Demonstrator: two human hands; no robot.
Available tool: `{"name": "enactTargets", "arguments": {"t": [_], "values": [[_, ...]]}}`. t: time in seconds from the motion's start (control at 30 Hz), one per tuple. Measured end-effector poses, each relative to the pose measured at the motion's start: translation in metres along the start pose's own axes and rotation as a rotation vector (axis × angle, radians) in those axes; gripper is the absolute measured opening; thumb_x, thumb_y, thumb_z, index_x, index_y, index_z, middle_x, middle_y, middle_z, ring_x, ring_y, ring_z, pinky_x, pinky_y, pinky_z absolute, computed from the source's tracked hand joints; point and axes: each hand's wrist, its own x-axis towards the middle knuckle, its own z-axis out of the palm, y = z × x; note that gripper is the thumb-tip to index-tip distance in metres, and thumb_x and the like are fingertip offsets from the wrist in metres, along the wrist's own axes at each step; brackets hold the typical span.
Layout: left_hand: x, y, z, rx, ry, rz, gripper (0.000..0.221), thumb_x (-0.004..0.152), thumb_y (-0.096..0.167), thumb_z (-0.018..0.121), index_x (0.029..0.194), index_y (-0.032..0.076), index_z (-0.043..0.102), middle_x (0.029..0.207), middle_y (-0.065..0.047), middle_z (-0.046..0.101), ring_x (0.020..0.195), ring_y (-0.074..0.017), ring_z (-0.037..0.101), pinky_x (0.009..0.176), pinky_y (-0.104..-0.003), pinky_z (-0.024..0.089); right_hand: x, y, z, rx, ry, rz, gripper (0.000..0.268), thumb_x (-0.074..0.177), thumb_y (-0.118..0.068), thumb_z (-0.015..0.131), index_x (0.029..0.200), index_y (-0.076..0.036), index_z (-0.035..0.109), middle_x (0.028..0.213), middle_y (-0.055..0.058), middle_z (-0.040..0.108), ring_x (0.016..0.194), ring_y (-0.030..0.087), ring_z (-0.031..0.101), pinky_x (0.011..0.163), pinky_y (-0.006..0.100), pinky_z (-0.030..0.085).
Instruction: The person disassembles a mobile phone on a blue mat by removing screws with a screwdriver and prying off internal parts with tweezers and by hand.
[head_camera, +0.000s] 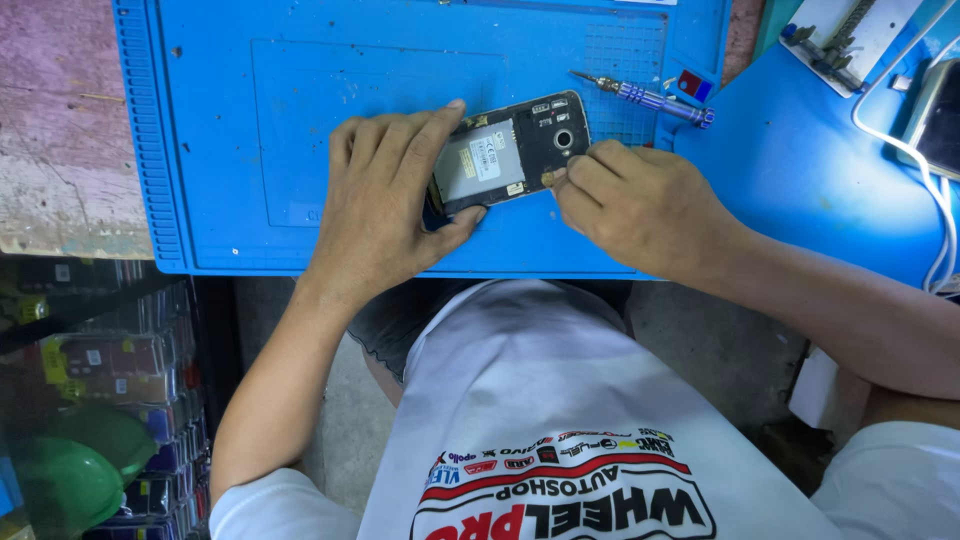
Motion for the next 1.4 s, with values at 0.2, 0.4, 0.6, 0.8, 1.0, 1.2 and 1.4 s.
{"name": "enactTargets", "arguments": {"t": [0.2, 0.4, 0.6, 0.8, 1.0, 1.2, 1.4], "values": [[-0.003, -0.003, -0.001, 0.034, 0.006, 0.020, 0.092, 0.081, 0.036, 0.092, 0.154, 0.005, 0.046, 0.138, -0.012, 0.061, 0.123, -0.0307, 0.055, 0.113, -0.051, 0.034, 0.007, 0.001, 0.001, -0.296, 0.054, -0.211, 0.008, 0.094, -0.010, 0.075, 0.090, -0.008, 0.069, 0.084, 0.000, 0.059, 0.086, 0.015, 0.064, 0.071, 0.024, 0.052], [-0.002, -0.005, -0.003, 0.067, 0.041, 0.081, 0.087, 0.083, 0.040, 0.091, 0.150, 0.005, 0.050, 0.131, -0.012, 0.067, 0.118, -0.0301, 0.059, 0.112, -0.051, 0.035, -0.002, 0.024, 0.005, -0.050, 0.090, -0.222, 0.009, 0.089, -0.013, 0.074, 0.095, -0.005, 0.073, 0.093, 0.004, 0.065, 0.090, 0.019, 0.069, 0.077, 0.030, 0.055], [0.001, -0.004, -0.012, -0.042, 0.051, 0.017, 0.077, 0.079, 0.040, 0.090, 0.140, 0.003, 0.060, 0.117, -0.012, 0.071, 0.109, -0.0295, 0.063, 0.111, -0.050, 0.039, -0.018, 0.030, -0.002, 0.461, 0.194, 0.283, 0.015, 0.101, -0.005, 0.076, 0.116, -0.003, 0.071, 0.117, 0.010, 0.070, 0.100, 0.024, 0.070, 0.078, 0.032, 0.058], [0.018, -0.004, -0.023, -0.146, 0.027, -0.036, 0.070, 0.078, 0.036, 0.089, 0.135, 0.004, 0.063, 0.114, -0.010, 0.076, 0.104, -0.0260, 0.068, 0.105, -0.043, 0.043, -0.026, 0.028, 0.003, 0.550, 0.210, 0.345, 0.033, 0.092, -0.007, 0.076, 0.123, -0.002, 0.068, 0.115, 0.015, 0.071, 0.094, 0.026, 0.070, 0.071, 0.034, 0.056], [0.025, -0.001, -0.025, -0.141, 0.030, -0.082, 0.058, 0.078, 0.031, 0.087, 0.127, 0.006, 0.069, 0.110, -0.007, 0.077, 0.102, -0.0248, 0.070, 0.102, -0.041, 0.045, -0.018, 0.035, 0.008, 0.494, 0.247, 0.346, 0.030, 0.093, -0.014, 0.081, 0.119, -0.004, 0.069, 0.102, 0.011, 0.072, 0.089, 0.025, 0.070, 0.073, 0.036, 0.055], [0.022, -0.003, -0.018, -0.163, 0.058, -0.159, 0.034, 0.086, 0.025, 0.081, 0.114, 0.008, 0.074, 0.103, -0.007, 0.078, 0.095, -0.0229, 0.069, 0.093, -0.037, 0.048, -0.004, 0.045, 0.017, 0.499, 0.321, 0.330, 0.023, 0.093, -0.016, 0.081, 0.110, -0.005, 0.070, 0.095, 0.009, 0.071, 0.084, 0.024, 0.070, 0.074, 0.037, 0.055], [0.026, 0.001, -0.009, -1.130, -0.084, -0.401, 0.021, 0.101, 0.023, 0.064, 0.102, 0.003, 0.068, 0.134, -0.009, 0.072, 0.104, -0.0182, 0.065, 0.091, -0.032, 0.053, 0.036, 0.078, -0.005, 0.845, 0.161, 0.256, 0.025, 0.090, -0.020, 0.080, 0.108, -0.004, 0.072, 0.089, 0.007, 0.071, 0.076, 0.017, 0.068, 0.069, 0.031, 0.054]]}}
